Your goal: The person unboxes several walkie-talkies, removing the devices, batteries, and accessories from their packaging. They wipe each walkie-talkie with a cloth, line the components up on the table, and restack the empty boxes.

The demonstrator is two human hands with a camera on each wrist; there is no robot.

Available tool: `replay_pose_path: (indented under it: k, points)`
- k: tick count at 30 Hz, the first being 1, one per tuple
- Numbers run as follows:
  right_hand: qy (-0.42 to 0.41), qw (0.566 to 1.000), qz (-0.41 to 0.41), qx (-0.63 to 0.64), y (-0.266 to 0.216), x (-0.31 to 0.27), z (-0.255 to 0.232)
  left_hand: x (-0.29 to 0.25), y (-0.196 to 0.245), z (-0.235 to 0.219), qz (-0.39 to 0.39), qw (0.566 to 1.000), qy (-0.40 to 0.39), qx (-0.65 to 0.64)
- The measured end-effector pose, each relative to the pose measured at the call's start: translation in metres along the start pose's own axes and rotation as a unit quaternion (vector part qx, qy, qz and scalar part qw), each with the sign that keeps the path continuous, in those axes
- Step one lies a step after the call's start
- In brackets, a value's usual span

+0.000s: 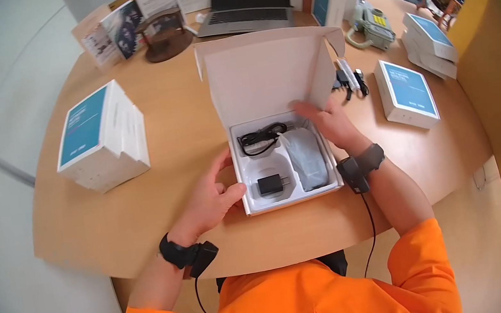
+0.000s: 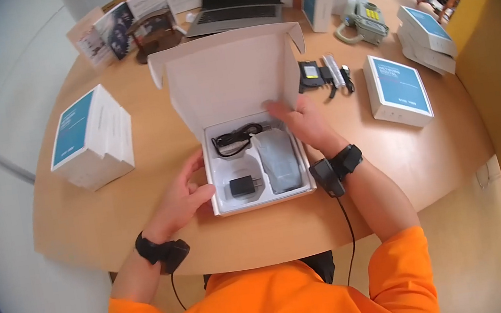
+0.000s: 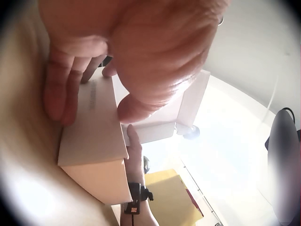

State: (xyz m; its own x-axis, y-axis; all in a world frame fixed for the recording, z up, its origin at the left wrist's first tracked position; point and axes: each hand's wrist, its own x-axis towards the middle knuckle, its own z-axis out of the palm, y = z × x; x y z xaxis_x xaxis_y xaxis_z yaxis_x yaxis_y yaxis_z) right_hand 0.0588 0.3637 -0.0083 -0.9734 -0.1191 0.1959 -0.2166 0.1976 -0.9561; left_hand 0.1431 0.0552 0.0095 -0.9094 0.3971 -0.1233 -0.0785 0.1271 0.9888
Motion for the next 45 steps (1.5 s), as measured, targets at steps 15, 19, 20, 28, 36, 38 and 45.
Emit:
replay_pose_path:
  k: [15, 19, 20, 28, 36, 38, 45]
  points:
    - [0.321, 0.943, 0.065, -0.060, 0.022, -0.131, -0.122, 0.118, 0.057, 0.105, 0.292, 0.900, -0.128, 0.297]
    - [0.308, 0.950, 0.038, 0.031, 0.037, -0.132, -0.122, 0.165, 0.073, 0.142, 0.395, 0.757, -0.148, 0.499]
    - [0.306, 0.950, 0.048, 0.034, 0.034, -0.134, -0.122, 0.173, 0.075, 0.155, 0.366, 0.717, -0.166, 0.570]
    - [0.292, 0.954, 0.056, 0.043, 0.029, -0.134, -0.122, 0.191, 0.055, 0.170, 0.350, 0.714, -0.163, 0.585]
    - [0.294, 0.953, 0.041, 0.056, 0.038, -0.135, -0.123, 0.192, 0.075, 0.078, 0.023, 0.991, -0.080, 0.106]
    - [0.294, 0.953, 0.043, 0.066, 0.037, -0.135, -0.122, 0.209, 0.056, 0.049, -0.025, 0.994, -0.042, 0.101]
    - [0.298, 0.952, 0.050, 0.046, 0.035, -0.135, -0.122, 0.233, 0.016, 0.043, -0.006, 0.996, 0.066, 0.054]
